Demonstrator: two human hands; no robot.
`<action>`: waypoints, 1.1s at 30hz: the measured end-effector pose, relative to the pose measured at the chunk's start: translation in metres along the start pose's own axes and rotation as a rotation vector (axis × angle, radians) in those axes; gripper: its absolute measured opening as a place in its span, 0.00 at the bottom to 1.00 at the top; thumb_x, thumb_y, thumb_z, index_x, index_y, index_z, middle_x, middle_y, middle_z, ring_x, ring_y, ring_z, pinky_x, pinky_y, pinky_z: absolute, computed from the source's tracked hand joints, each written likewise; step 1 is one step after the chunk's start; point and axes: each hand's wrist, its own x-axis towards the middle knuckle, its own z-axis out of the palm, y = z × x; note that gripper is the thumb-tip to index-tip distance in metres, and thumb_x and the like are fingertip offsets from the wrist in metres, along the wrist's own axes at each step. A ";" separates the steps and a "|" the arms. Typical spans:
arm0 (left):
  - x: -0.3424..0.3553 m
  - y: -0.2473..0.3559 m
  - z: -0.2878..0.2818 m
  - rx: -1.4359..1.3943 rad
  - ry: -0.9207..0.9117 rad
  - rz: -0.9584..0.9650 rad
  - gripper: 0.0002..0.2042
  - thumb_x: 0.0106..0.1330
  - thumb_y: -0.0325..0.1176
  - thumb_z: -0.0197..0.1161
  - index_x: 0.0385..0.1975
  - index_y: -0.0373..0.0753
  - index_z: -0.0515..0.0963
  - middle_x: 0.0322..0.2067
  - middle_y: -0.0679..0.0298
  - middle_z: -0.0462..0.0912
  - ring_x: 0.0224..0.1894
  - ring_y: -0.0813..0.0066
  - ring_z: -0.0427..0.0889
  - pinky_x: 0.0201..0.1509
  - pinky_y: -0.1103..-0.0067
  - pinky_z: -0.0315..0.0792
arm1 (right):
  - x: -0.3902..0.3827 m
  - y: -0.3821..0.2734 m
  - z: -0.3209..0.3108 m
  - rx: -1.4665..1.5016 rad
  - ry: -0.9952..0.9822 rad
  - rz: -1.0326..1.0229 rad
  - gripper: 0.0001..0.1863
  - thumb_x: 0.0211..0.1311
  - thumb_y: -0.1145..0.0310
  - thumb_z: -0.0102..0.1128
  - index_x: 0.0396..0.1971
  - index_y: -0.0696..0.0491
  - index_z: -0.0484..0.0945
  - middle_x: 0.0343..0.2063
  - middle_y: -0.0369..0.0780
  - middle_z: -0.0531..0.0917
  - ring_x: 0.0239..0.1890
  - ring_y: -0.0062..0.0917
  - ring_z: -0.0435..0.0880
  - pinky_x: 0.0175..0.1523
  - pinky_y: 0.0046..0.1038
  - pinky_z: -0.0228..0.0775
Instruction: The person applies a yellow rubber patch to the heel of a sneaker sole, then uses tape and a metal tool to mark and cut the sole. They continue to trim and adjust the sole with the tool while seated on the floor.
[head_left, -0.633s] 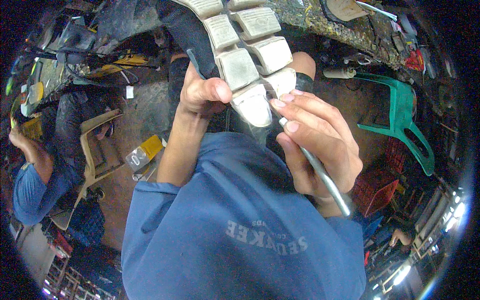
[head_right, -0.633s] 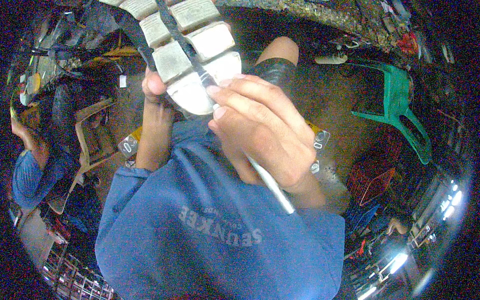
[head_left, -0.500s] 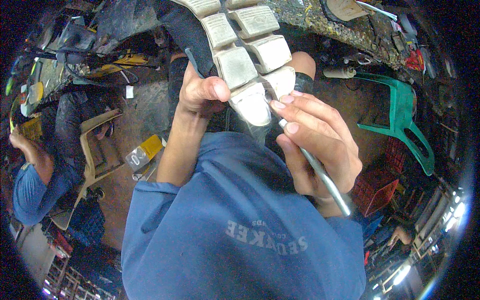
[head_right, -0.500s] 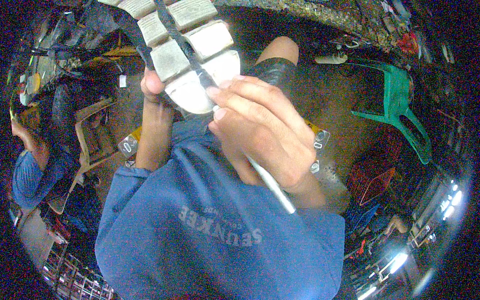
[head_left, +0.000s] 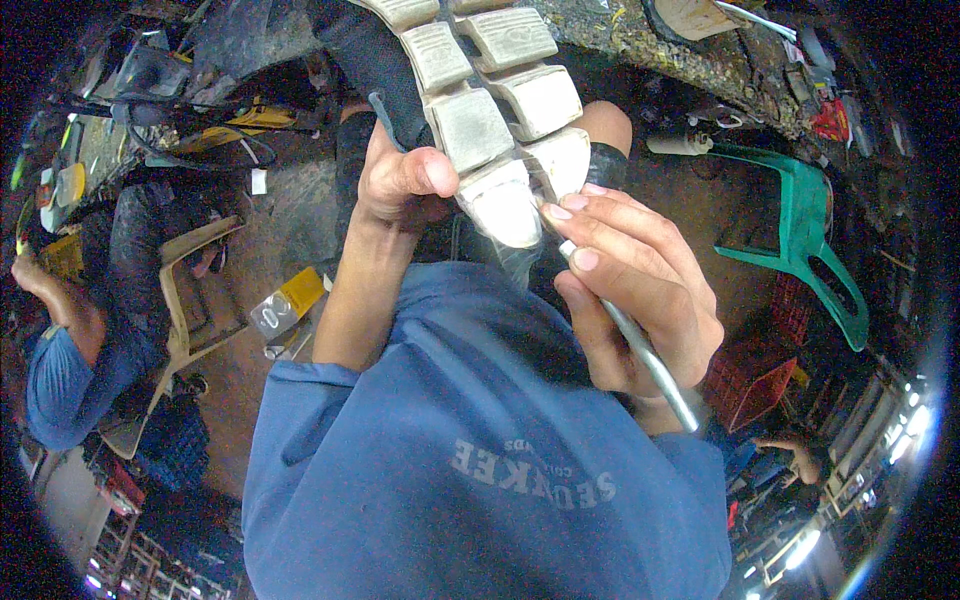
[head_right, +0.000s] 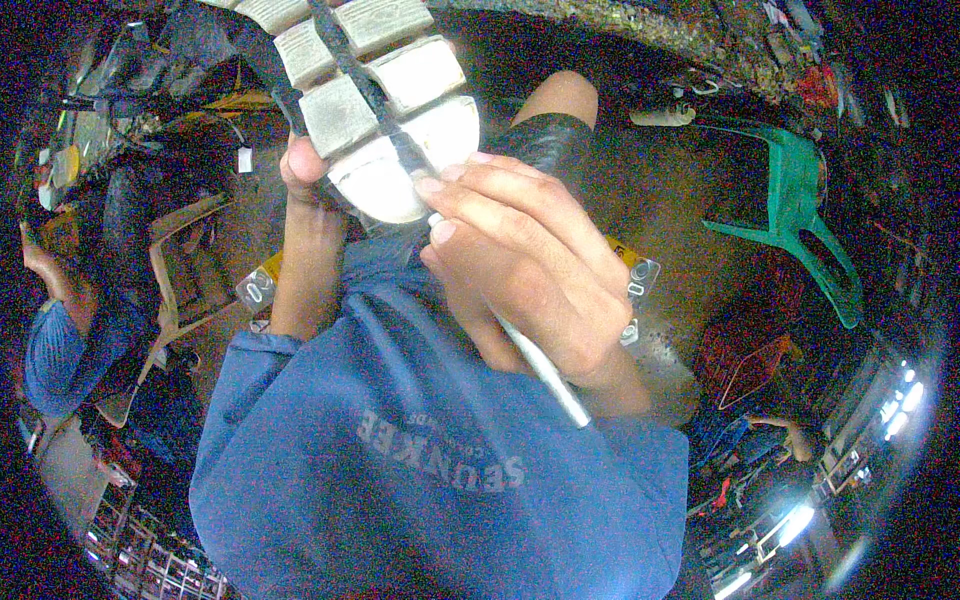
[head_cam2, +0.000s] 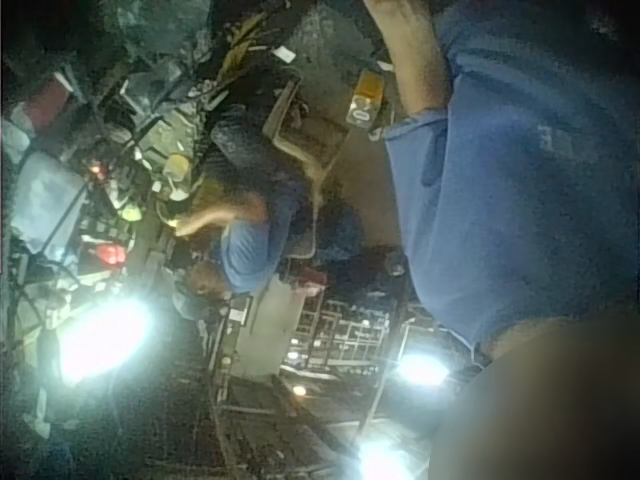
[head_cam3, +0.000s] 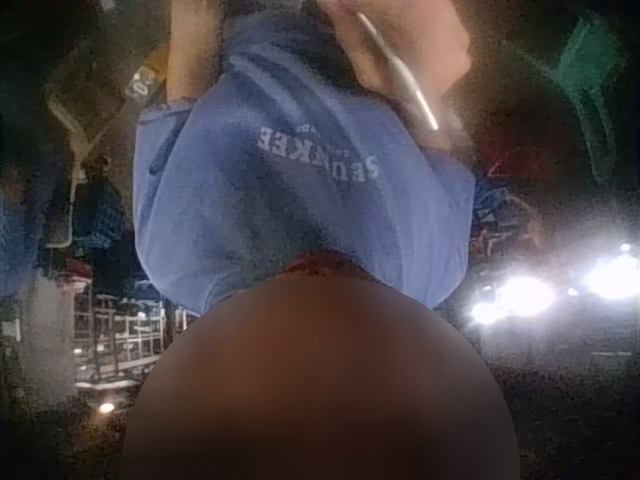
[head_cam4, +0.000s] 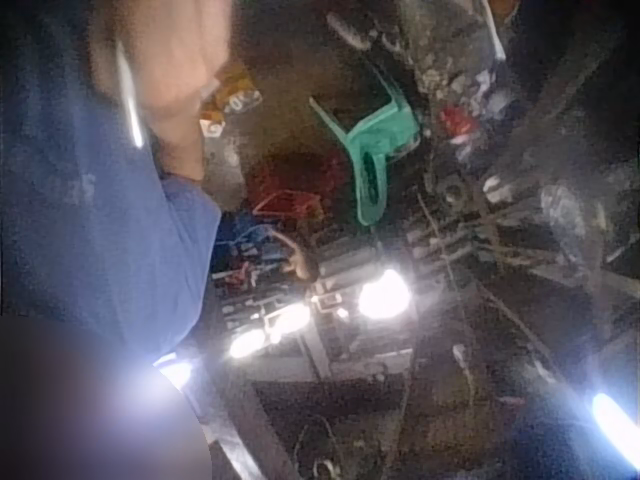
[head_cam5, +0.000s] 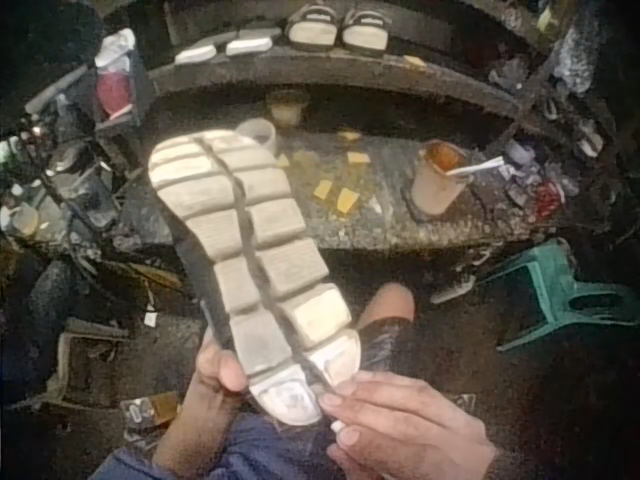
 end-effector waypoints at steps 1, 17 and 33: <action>0.000 0.000 0.000 0.010 0.000 0.005 0.50 0.50 0.40 0.84 0.71 0.25 0.65 0.63 0.47 0.80 0.63 0.52 0.84 0.67 0.60 0.79 | 0.000 0.000 0.003 -0.001 0.024 -0.006 0.29 0.46 0.82 0.76 0.52 0.64 0.79 0.52 0.55 0.86 0.56 0.50 0.87 0.62 0.51 0.81; 0.003 -0.003 -0.007 -0.060 -0.091 0.054 0.46 0.56 0.39 0.80 0.73 0.27 0.63 0.65 0.44 0.79 0.63 0.47 0.84 0.67 0.56 0.79 | -0.004 -0.003 -0.002 0.033 -0.024 0.040 0.30 0.47 0.83 0.76 0.54 0.62 0.78 0.54 0.56 0.86 0.58 0.50 0.86 0.63 0.50 0.81; 0.000 -0.004 -0.007 -0.145 -0.081 -0.007 0.46 0.58 0.41 0.80 0.73 0.26 0.63 0.64 0.41 0.79 0.62 0.47 0.85 0.64 0.56 0.82 | -0.009 0.002 -0.003 0.054 -0.060 -0.026 0.31 0.40 0.76 0.68 0.51 0.67 0.77 0.49 0.60 0.86 0.53 0.52 0.89 0.62 0.49 0.83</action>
